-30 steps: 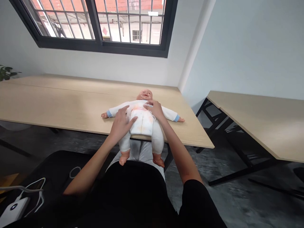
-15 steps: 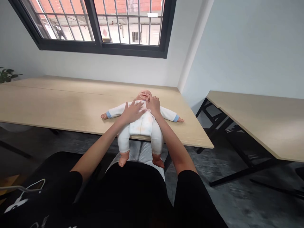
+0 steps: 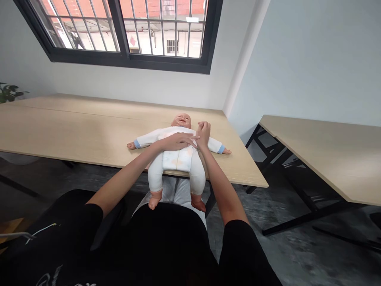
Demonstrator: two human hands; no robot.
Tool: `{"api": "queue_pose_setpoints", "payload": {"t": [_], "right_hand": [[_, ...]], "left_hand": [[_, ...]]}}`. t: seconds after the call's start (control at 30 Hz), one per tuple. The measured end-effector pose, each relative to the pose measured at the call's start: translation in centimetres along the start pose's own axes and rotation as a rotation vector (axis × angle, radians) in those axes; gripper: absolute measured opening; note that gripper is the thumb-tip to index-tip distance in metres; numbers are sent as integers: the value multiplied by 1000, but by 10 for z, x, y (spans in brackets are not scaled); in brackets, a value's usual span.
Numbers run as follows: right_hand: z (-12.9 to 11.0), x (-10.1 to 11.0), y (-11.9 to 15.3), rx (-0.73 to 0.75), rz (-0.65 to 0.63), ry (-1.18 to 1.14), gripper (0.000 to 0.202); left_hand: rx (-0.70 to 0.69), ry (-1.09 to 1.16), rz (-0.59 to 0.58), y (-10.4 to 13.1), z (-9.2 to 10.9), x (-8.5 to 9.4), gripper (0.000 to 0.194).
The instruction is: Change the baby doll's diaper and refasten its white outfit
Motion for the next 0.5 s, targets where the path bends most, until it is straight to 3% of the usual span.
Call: {"api": "queue_pose_setpoints", "payload": {"t": [0.1,0.17,0.33,0.5], "right_hand": [[17,23,24,-155,136,-179,22],[27,36,44,-190,119,-291,20],[39,49,89,-153,-171,-281,31],[34,37,110,-12,-403,75,23]], "left_hand": [[106,-2,-99,-4,-2,0,49],[143,-5,-120,-8,-5,0,51],[171,23,-141,-21,-18,4,56],[153,34,-117,-29,-25,6,63]]}}
Point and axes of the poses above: each hand's wrist, its own y-axis away from the middle knuckle, its own x-axis out of the back of the hand, z = x × y, the point moved 3 cm from there along -y, towards the middle knuckle, and after that the axes turned 14 degrees about -z, right-handed, at the moved point
